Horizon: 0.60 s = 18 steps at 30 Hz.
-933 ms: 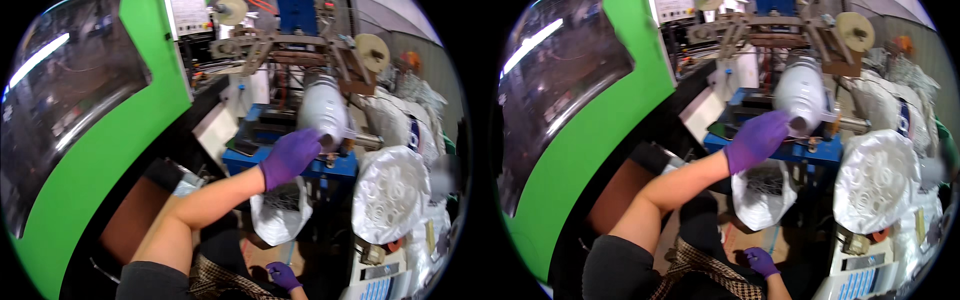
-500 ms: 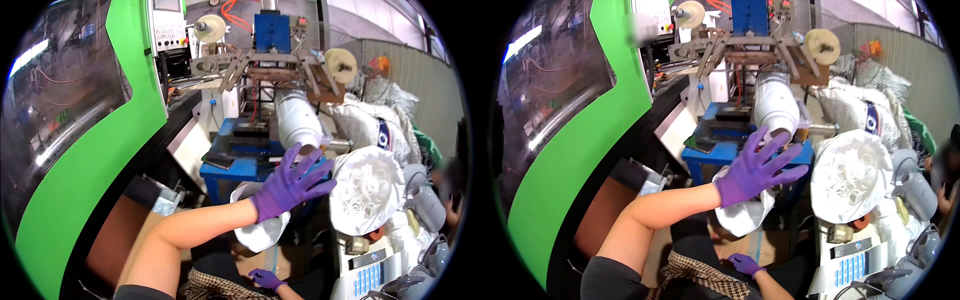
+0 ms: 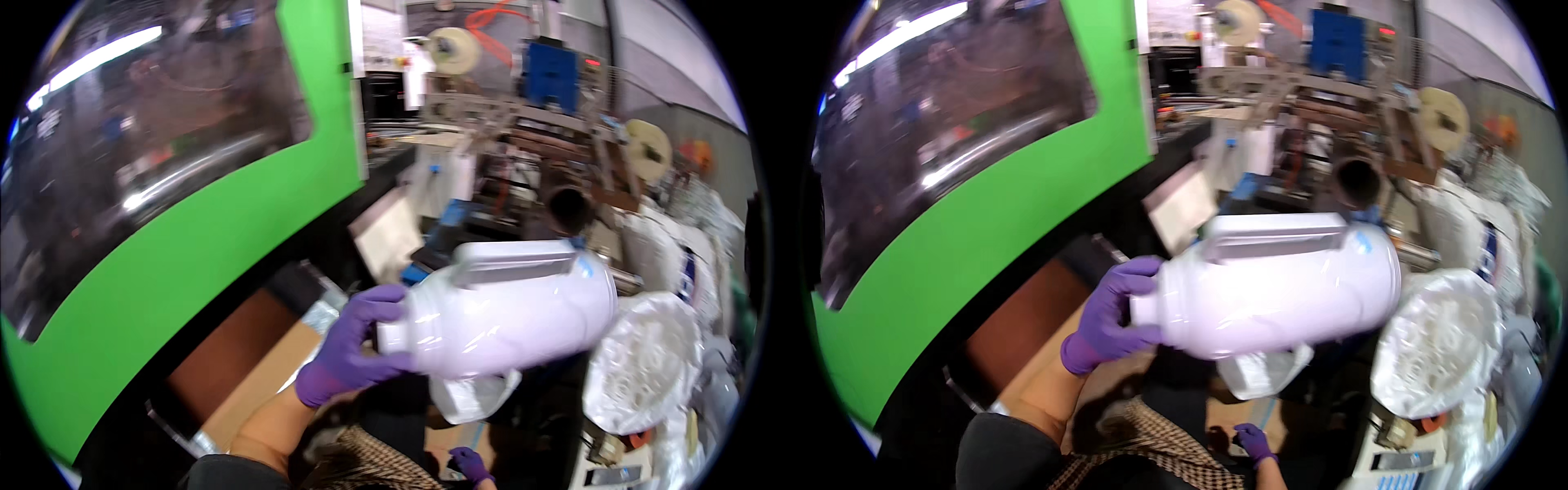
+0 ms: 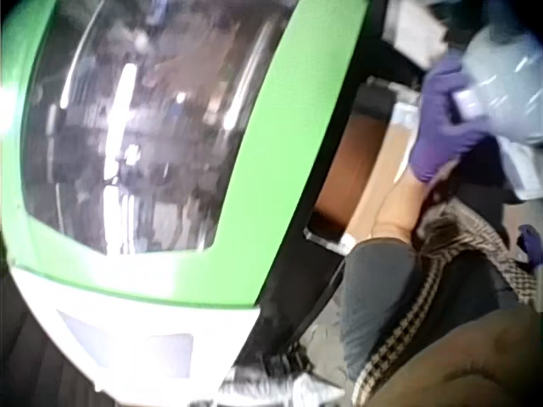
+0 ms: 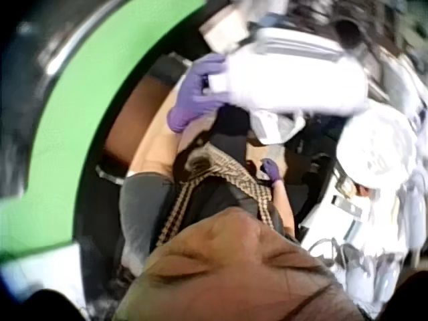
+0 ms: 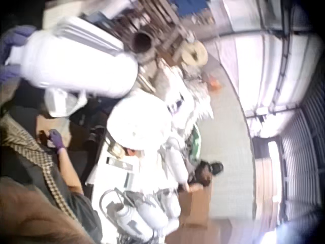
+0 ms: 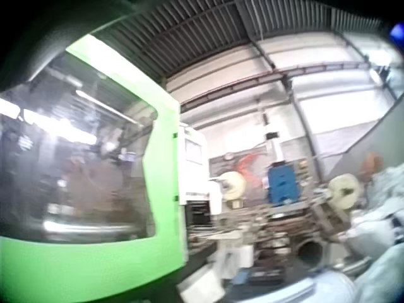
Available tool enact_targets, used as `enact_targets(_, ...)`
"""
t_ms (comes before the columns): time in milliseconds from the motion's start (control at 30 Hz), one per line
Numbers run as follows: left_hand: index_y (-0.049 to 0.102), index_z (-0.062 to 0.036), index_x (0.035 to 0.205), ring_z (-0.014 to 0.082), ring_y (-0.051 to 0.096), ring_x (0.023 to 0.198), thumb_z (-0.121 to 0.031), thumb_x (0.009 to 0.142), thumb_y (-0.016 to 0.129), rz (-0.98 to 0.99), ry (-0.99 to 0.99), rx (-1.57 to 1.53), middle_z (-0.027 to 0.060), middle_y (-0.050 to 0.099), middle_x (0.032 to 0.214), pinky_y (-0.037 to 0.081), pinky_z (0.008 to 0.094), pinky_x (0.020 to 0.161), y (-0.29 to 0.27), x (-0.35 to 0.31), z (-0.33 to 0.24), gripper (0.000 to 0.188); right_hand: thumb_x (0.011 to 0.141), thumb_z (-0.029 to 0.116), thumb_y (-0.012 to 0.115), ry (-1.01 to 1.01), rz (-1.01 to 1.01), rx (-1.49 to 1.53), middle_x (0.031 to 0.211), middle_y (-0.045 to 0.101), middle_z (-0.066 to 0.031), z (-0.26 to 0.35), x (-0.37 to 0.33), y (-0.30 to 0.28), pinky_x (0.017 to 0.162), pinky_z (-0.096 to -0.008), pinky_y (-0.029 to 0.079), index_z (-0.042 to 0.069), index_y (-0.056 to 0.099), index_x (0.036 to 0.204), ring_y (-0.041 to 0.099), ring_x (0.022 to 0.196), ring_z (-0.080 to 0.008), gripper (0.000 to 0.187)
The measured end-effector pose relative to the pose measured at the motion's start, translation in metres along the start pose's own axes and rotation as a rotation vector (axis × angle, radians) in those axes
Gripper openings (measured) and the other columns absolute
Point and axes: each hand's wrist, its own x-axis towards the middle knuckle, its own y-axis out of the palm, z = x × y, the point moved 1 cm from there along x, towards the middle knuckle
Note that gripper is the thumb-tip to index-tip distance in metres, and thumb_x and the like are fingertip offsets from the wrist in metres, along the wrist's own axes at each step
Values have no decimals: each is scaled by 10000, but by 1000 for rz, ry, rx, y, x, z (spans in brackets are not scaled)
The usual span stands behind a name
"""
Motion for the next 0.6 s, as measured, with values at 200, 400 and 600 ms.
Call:
enact_targets(200,559,-36,1389,255,612,1224,-169,926,695,-305,-504,695,140,616,1365,507,381,1029,-148,-268,4,501,936,386,671,-57,200,-193,915,723,-103,-30,15,-2,722,-329,554,73,715,1027,678,769,-176,329)
enact_targets(400,536,35,1377,338,651,1123,-273,805,865,-1022,-836,865,203,655,1261,528,423,984,-220,-477,29,729,1073,379,413,-134,358,-630,1277,663,-189,-6,10,-14,1070,-379,462,94,641,1259,605,1236,-285,409)
enact_targets(600,641,-99,1257,302,656,1086,-417,991,613,-1984,13,-420,100,694,1202,568,434,959,-370,-513,95,416,1047,371,441,-135,270,-681,1246,673,-196,83,29,19,1044,-389,476,94,651,1233,618,1203,-303,394)
